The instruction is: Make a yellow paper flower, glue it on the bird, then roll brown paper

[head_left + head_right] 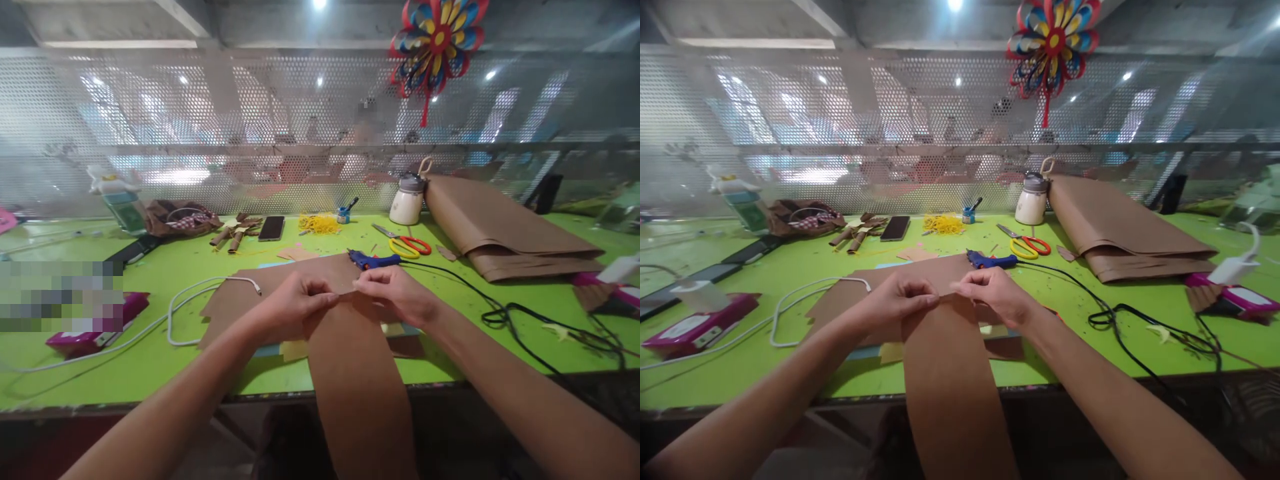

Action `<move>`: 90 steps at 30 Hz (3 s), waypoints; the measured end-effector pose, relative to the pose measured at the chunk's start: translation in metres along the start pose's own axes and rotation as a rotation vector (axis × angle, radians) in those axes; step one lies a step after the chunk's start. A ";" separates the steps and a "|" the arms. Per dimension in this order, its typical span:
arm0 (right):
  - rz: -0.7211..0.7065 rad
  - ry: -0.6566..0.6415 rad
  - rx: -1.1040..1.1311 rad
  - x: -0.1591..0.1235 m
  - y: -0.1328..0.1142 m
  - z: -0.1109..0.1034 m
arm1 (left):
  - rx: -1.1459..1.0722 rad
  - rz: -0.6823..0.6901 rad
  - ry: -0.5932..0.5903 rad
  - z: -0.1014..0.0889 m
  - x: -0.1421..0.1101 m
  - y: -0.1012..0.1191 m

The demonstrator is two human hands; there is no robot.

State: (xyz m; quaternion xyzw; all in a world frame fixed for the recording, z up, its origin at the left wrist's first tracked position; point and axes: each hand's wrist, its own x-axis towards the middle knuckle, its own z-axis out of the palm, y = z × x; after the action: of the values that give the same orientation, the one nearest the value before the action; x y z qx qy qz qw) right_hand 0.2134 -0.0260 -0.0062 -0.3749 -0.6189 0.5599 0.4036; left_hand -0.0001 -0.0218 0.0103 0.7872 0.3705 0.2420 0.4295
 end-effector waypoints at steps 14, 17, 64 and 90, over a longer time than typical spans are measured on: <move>-0.143 0.091 -0.315 -0.005 -0.001 0.013 | -0.023 -0.067 -0.029 0.003 -0.002 0.000; -0.202 0.097 -0.382 -0.006 -0.002 0.013 | 0.004 -0.061 -0.049 0.008 -0.001 0.003; -0.091 -0.058 0.145 -0.004 -0.017 -0.003 | -0.275 0.036 -0.027 -0.006 -0.012 -0.006; -0.438 -0.354 0.080 -0.010 -0.037 0.045 | -0.742 -0.037 -0.232 0.011 -0.025 -0.009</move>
State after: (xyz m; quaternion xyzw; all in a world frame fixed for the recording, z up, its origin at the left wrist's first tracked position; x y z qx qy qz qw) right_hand 0.1756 -0.0563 0.0275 -0.1125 -0.7235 0.5402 0.4148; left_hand -0.0109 -0.0439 -0.0043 0.5938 0.2206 0.2612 0.7284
